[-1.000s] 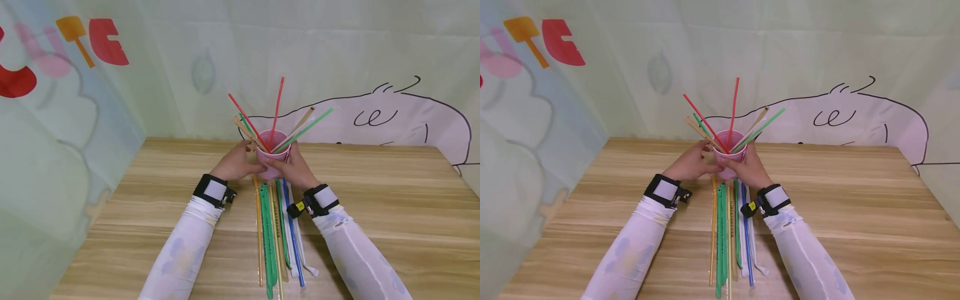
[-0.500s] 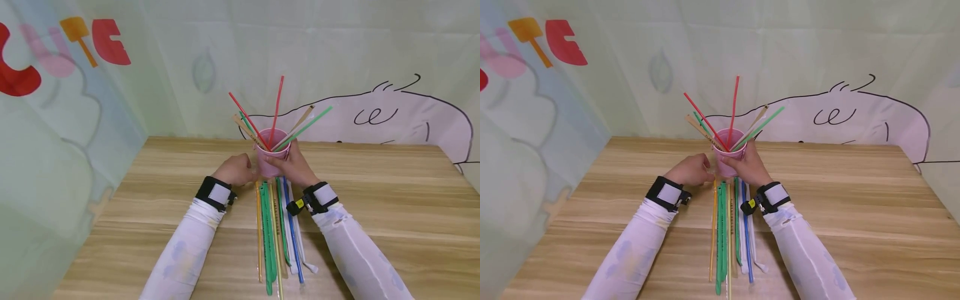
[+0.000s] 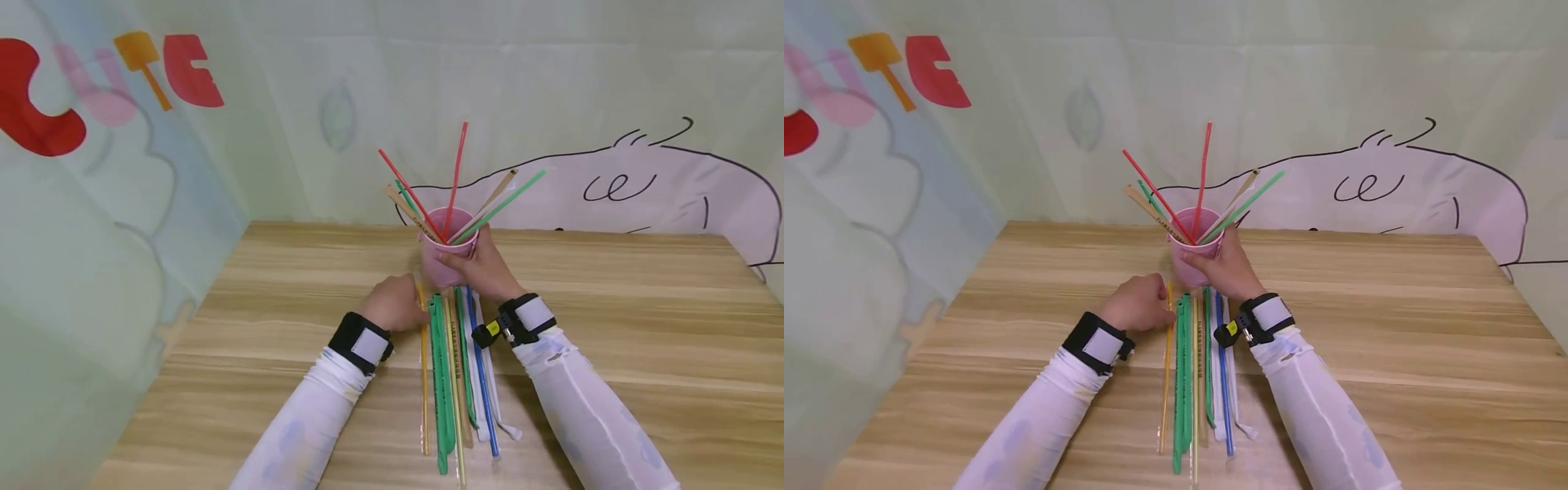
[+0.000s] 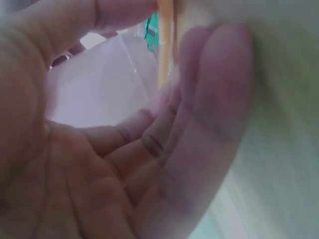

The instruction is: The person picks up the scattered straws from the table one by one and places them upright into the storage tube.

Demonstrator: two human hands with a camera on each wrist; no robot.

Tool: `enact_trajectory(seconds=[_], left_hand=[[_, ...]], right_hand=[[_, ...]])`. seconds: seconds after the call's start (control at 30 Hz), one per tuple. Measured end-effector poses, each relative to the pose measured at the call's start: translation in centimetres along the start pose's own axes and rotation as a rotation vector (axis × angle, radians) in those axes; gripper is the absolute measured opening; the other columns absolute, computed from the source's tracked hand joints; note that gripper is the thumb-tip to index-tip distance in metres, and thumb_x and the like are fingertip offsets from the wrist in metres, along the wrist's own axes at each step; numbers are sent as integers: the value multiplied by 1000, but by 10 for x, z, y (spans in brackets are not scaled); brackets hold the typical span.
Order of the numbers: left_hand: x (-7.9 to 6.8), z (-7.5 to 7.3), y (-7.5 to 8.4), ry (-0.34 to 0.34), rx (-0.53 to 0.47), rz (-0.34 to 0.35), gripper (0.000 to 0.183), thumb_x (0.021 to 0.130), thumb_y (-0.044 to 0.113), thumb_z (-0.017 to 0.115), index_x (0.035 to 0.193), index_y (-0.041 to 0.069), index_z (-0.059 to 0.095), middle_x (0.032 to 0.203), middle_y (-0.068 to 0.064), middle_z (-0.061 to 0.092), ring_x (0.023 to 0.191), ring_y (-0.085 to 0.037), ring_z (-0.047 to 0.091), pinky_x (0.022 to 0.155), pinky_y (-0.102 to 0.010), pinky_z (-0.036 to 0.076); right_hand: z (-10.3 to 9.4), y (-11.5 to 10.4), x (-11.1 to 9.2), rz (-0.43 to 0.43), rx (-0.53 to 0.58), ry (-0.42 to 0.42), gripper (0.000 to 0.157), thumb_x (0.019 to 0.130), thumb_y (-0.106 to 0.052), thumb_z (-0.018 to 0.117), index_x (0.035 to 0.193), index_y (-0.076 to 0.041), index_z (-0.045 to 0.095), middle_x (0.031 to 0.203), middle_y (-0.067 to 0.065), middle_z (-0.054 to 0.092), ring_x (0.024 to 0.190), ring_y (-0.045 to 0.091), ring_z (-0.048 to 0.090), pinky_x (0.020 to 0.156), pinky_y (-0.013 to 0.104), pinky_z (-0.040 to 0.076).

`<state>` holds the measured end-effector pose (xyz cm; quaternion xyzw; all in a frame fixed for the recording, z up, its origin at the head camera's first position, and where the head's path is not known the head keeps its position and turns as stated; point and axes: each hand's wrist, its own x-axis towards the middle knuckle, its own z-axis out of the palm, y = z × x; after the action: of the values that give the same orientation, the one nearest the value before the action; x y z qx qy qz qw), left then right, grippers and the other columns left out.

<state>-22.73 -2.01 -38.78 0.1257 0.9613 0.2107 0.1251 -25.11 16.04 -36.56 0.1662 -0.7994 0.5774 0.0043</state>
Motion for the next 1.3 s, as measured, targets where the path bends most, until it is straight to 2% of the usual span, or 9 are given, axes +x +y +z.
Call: enact_trajectory(seconds=[0.23,0.4,0.5,0.6,0.7,0.83,1.0,1.13,1.3], left_hand=[[-2,2,3,71,32,-41,48,72,20,78,105,-4,53,81,-12,60,63,-22,55,48,-32,47],[1,0,-1,100,-15,-99,62,73,18,77,120,-7,44,86,-17,59,64,-25,57,48,-32,49],[4,-10,-8,139,-65,-130,67,74,21,77,123,-6,39,88,-17,59,67,-27,56,51,-34,49],[3,-27,-20,194,-145,-137,69,76,23,77,127,-4,38,88,-16,60,70,-26,58,58,-35,50],[-2,-50,-31,217,-315,-89,66,79,19,73,130,-4,39,89,-15,65,68,-24,64,63,-35,55],[-14,-76,-43,232,-667,36,46,84,6,63,126,-5,46,90,-15,62,72,-26,67,65,-35,60],[-26,-94,-44,361,-988,177,21,89,1,56,109,-1,50,92,-15,55,84,-32,63,69,-37,60],[-29,-101,-40,524,-1143,279,20,92,2,59,107,0,47,94,-15,54,89,-36,62,72,-38,60],[-29,-106,-35,679,-1198,371,26,92,6,64,110,1,46,97,-14,55,94,-40,61,73,-37,60]], right_hand=[[0,0,0,-6,12,-4,79,86,-10,70,144,2,17,139,26,39,126,32,38,108,56,31],[-1,0,-1,-1,19,6,78,86,-10,70,144,2,18,139,26,39,125,33,39,107,56,32],[-2,1,-1,10,10,6,79,86,-10,70,144,1,17,140,25,39,125,32,38,108,56,31],[-2,1,-1,9,9,4,79,86,-10,69,145,0,17,140,24,38,126,32,37,108,57,31],[-2,1,0,-12,16,0,79,87,-9,69,145,1,18,140,25,38,126,32,37,107,57,31],[-2,1,1,-38,23,-9,78,86,-7,69,145,1,18,139,25,39,125,32,38,107,57,32],[0,1,2,-28,31,-11,79,86,-8,70,145,1,18,139,25,39,125,32,38,107,57,32],[0,2,2,-40,25,-11,77,86,-5,69,144,2,18,139,26,39,126,33,38,108,57,31],[0,2,1,-46,7,-8,77,86,-7,69,144,2,18,138,25,40,125,32,39,107,57,33]])
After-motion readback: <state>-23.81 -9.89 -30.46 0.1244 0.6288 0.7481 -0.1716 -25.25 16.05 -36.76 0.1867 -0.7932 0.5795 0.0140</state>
